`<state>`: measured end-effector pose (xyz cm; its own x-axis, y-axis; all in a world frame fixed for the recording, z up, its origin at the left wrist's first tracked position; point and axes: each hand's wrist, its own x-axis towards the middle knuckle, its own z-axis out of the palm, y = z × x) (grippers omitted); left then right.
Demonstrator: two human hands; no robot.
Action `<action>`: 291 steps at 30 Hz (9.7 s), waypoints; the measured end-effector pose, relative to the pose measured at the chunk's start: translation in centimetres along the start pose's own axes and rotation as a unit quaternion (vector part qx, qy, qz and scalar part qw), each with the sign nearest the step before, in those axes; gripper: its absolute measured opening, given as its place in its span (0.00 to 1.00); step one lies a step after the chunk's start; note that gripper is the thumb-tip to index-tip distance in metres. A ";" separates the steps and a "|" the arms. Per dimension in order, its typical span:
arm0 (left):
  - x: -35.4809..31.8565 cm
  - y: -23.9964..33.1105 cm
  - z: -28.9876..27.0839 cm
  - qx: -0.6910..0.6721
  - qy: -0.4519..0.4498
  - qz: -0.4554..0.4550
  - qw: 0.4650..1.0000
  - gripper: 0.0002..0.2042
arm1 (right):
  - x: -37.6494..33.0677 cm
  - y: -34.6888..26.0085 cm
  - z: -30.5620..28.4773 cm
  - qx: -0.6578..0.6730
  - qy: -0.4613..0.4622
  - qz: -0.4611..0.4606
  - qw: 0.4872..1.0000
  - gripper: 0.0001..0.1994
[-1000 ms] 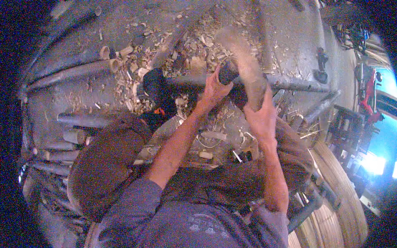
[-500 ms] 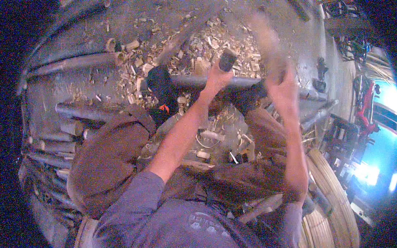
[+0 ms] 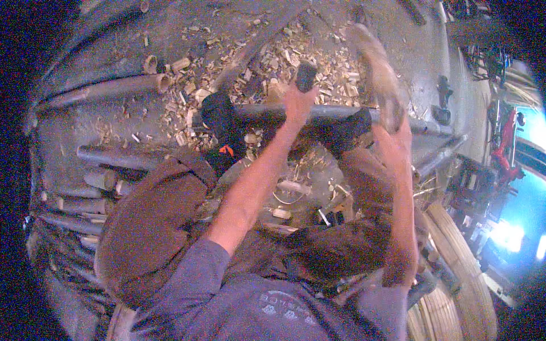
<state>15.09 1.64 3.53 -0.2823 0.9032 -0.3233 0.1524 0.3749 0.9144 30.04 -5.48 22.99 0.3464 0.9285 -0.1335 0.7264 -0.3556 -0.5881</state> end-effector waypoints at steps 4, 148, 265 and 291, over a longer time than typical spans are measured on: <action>-9.6 -1.1 -0.1 -0.139 -0.115 0.341 0.922 0.25 | -5.6 2.8 -2.3 0.037 0.081 0.052 0.995 0.26; -0.4 -6.4 -13.4 0.601 -0.177 0.293 0.723 0.43 | -11.2 2.3 19.5 0.610 0.094 0.225 0.754 0.13; 6.0 -5.1 -13.9 0.484 -0.433 0.130 0.749 0.47 | -6.3 5.7 29.0 0.152 0.113 0.062 0.980 0.18; 0.9 -5.5 -13.7 0.532 -0.206 0.329 0.752 0.36 | -8.0 3.8 28.4 0.594 0.012 0.308 0.743 0.18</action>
<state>0.99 -2.52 1.55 0.4706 0.8720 -0.1347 0.8645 -0.4252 0.2679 13.17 -11.22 -0.86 0.4167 0.6218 -0.6631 -0.6062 -0.3535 -0.7124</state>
